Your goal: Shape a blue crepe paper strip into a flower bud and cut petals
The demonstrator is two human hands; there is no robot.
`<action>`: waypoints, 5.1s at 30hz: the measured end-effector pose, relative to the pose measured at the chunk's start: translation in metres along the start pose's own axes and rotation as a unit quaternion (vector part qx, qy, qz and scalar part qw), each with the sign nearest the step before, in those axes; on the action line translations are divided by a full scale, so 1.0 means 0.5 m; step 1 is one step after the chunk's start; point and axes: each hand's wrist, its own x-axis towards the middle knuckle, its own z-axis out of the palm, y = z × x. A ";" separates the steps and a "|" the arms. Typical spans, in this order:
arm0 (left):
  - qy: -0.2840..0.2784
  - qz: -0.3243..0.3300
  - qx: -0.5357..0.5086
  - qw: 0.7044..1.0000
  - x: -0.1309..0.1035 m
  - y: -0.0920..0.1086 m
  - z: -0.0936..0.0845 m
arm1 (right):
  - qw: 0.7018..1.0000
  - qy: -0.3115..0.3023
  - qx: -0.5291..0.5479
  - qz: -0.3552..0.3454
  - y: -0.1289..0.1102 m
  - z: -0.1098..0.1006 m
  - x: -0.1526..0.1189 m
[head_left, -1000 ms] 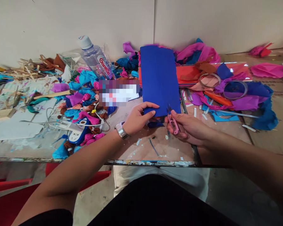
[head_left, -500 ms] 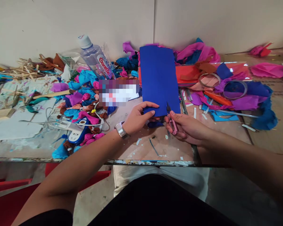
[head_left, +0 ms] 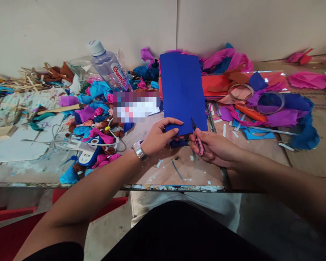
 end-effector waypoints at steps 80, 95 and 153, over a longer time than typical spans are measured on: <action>0.070 0.061 0.122 0.988 0.009 0.001 -0.010 | 0.988 0.135 -0.070 -0.010 -0.021 -0.009 0.009; -0.006 0.044 0.043 0.998 0.006 -0.009 -0.010 | 0.991 0.110 -0.060 -0.050 -0.002 0.009 -0.006; 0.033 0.026 0.061 0.997 0.003 0.009 -0.012 | 0.999 0.032 0.020 0.007 -0.003 0.023 -0.020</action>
